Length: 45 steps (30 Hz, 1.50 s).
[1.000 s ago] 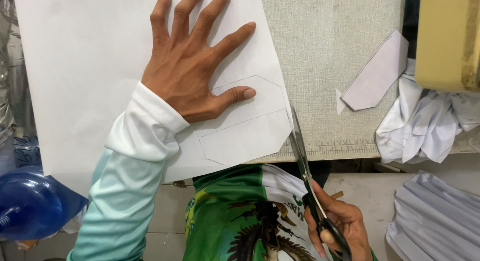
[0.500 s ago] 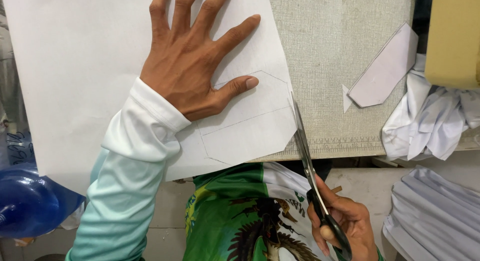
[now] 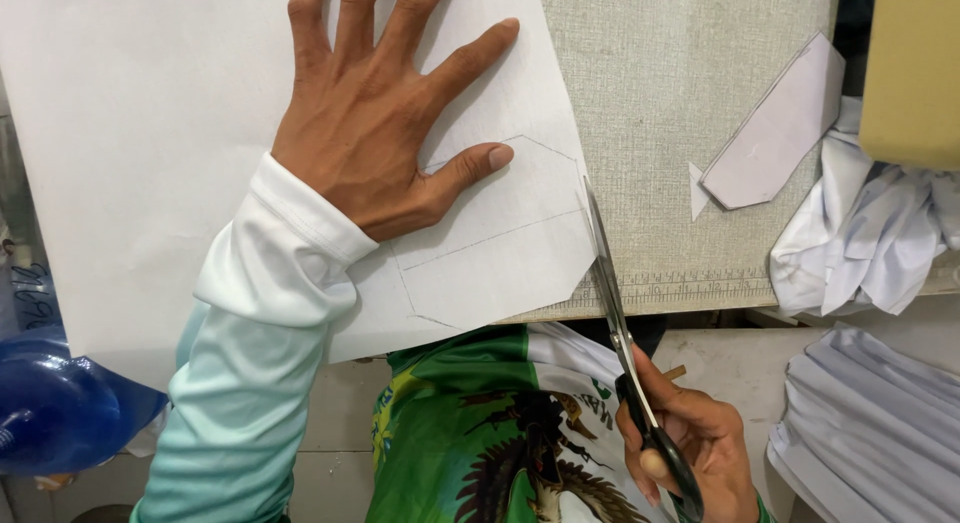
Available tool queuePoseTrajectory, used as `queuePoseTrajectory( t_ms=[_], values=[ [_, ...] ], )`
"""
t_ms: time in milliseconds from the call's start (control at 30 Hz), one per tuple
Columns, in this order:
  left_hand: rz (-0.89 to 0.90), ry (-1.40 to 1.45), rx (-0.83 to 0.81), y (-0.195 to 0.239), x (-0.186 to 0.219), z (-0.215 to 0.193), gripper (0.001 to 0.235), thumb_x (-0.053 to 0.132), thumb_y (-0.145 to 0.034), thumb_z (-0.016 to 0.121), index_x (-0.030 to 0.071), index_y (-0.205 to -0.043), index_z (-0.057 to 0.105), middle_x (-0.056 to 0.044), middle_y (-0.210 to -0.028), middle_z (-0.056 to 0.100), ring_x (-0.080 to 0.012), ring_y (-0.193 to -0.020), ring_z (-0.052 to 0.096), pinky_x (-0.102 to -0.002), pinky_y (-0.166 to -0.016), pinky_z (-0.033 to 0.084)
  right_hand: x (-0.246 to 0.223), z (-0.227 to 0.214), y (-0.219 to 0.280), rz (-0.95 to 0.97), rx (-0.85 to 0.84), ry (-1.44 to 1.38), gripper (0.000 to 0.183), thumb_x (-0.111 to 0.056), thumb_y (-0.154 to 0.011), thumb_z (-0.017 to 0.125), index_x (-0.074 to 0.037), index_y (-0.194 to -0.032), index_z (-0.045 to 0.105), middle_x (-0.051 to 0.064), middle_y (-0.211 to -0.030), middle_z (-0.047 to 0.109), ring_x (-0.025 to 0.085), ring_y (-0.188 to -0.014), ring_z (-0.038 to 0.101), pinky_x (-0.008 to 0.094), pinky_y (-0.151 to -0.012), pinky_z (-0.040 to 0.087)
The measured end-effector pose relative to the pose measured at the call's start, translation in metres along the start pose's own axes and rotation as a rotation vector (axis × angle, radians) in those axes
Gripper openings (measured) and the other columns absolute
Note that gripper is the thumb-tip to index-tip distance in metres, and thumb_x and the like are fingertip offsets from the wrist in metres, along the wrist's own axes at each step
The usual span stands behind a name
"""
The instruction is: The person uses scissors to carefully cut out pattern pieces from a large white sheet of material on a workbench.
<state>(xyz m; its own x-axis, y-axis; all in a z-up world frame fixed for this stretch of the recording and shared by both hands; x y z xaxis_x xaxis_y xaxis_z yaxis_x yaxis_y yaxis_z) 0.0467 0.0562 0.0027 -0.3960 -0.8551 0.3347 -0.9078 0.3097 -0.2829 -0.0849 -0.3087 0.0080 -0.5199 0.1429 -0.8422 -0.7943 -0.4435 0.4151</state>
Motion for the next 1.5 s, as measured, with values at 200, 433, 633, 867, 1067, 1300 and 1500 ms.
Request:
queuePoseTrajectory(
  t_ms=[200,433,633,867,1067,1300,1500],
  values=[
    [0.01,-0.018,0.012,0.001,-0.001,0.0,0.064,0.059,-0.111,0.05,0.013,-0.153,0.059,-0.026,-0.155,0.037,-0.0502,-0.138,0.027,-0.068,-0.107,0.017,0.0,0.001,0.001,0.01,0.039,0.023,0.077,-0.016,-0.086,0.081,0.002,-0.152,0.046,0.011,-0.071,0.054,0.014,-0.045,0.04,0.022,-0.035,0.041],
    [-0.018,-0.031,-0.008,0.001,0.002,-0.001,0.062,0.054,-0.107,0.054,0.014,-0.154,0.059,-0.026,-0.155,0.038,-0.0521,-0.136,0.031,-0.066,-0.106,0.019,-0.001,0.002,0.004,0.038,0.06,0.022,0.077,-0.015,-0.086,0.079,0.0,-0.153,0.046,0.011,-0.07,0.053,0.013,-0.044,0.039,0.023,-0.036,0.039],
    [-0.016,-0.064,-0.035,0.001,0.0,-0.001,0.065,0.05,-0.102,0.06,0.015,-0.156,0.057,-0.026,-0.157,0.035,-0.0517,-0.138,0.029,-0.066,-0.105,0.021,-0.003,0.002,0.005,0.043,0.04,0.034,0.077,-0.013,-0.085,0.079,0.001,-0.153,0.045,0.008,-0.068,0.049,0.012,-0.042,0.036,0.022,-0.031,0.04],
    [-0.037,-0.036,-0.056,0.0,0.002,-0.002,0.065,0.049,-0.102,0.06,0.014,-0.157,0.056,-0.026,-0.157,0.035,-0.0531,-0.138,0.026,-0.069,-0.106,0.018,-0.002,-0.002,0.008,0.071,0.047,0.043,0.08,-0.01,-0.083,0.079,0.004,-0.153,0.042,0.011,-0.069,0.049,0.013,-0.046,0.034,0.022,-0.029,0.041],
    [-0.048,0.014,-0.072,0.0,0.003,-0.003,0.061,0.048,-0.109,0.055,0.013,-0.158,0.055,-0.029,-0.158,0.033,-0.0572,-0.14,0.025,-0.073,-0.108,0.014,-0.009,0.005,0.01,0.117,0.098,0.031,0.081,-0.012,-0.081,0.079,0.003,-0.153,0.045,0.01,-0.066,0.046,0.012,-0.042,0.034,0.023,-0.031,0.038],
    [-0.052,-0.018,-0.067,0.0,0.004,-0.003,0.056,0.045,-0.113,0.053,0.014,-0.159,0.056,-0.027,-0.159,0.033,-0.0563,-0.138,0.028,-0.071,-0.108,0.018,-0.011,0.005,0.011,0.144,0.082,0.002,0.08,-0.002,-0.08,0.074,0.003,-0.154,0.044,0.011,-0.071,0.047,0.012,-0.043,0.035,0.023,-0.029,0.036],
    [-0.044,-0.049,-0.082,0.001,0.002,-0.002,0.057,0.046,-0.113,0.056,0.013,-0.16,0.058,-0.025,-0.161,0.029,-0.0535,-0.141,0.023,-0.07,-0.107,0.02,-0.012,0.008,0.012,0.166,0.118,-0.009,0.084,-0.012,-0.08,0.081,0.002,-0.155,0.045,0.009,-0.068,0.041,0.01,-0.039,0.029,0.023,-0.028,0.031]
  ],
)
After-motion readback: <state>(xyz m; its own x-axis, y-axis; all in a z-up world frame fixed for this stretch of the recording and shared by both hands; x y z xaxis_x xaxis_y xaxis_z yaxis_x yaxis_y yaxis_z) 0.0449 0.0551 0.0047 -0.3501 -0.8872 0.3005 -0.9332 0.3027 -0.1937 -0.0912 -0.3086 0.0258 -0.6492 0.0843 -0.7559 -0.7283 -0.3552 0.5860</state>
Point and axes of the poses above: each hand's wrist, its own y-axis away from the middle knuckle, its own z-axis out of the palm, x = y × z, the point moved 1 cm from there along -y, towards the middle knuckle
